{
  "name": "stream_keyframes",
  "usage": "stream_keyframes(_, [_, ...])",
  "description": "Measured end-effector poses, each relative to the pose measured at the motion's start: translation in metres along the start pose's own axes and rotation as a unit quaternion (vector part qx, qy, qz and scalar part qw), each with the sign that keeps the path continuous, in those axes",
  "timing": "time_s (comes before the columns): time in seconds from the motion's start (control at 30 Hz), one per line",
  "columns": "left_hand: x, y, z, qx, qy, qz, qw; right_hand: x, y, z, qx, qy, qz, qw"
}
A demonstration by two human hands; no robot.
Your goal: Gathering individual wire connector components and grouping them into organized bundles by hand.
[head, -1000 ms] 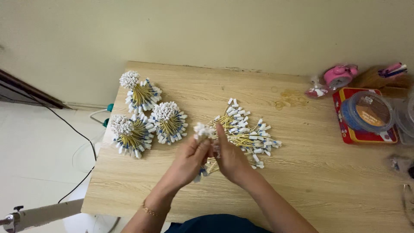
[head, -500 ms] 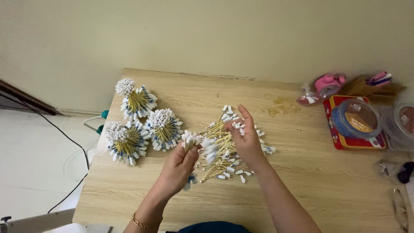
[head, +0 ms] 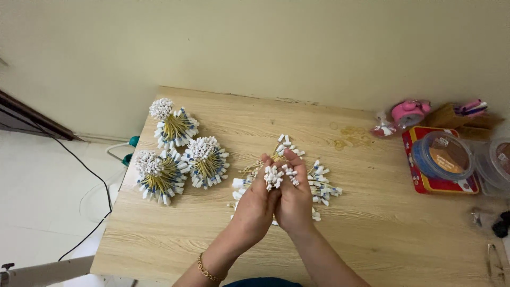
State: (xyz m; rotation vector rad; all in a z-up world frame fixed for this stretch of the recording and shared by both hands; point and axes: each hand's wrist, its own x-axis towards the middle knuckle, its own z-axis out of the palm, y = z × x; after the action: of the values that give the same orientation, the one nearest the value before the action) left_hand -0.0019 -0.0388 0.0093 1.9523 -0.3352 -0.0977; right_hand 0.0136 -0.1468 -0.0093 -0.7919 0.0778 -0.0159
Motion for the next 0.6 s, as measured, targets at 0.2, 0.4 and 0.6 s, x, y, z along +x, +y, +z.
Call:
stream_keyframes(0.2, [-0.003, 0.017, -0.006, -0.012, -0.016, -0.064, 0.998, -0.010, -0.001, -0.003, -0.044, 0.017, 0.048, 0.998])
stream_keyframes(0.4, [-0.012, 0.006, 0.010, 0.079, 0.089, 0.012, 0.993, -0.016, -0.006, 0.009, -0.073, -0.009, 0.047, 0.996])
stream_keyframes(0.6, [-0.001, -0.025, 0.013, 0.036, 0.027, -0.080, 0.996, 0.000, -0.011, 0.000, -0.106, -0.060, 0.083, 0.989])
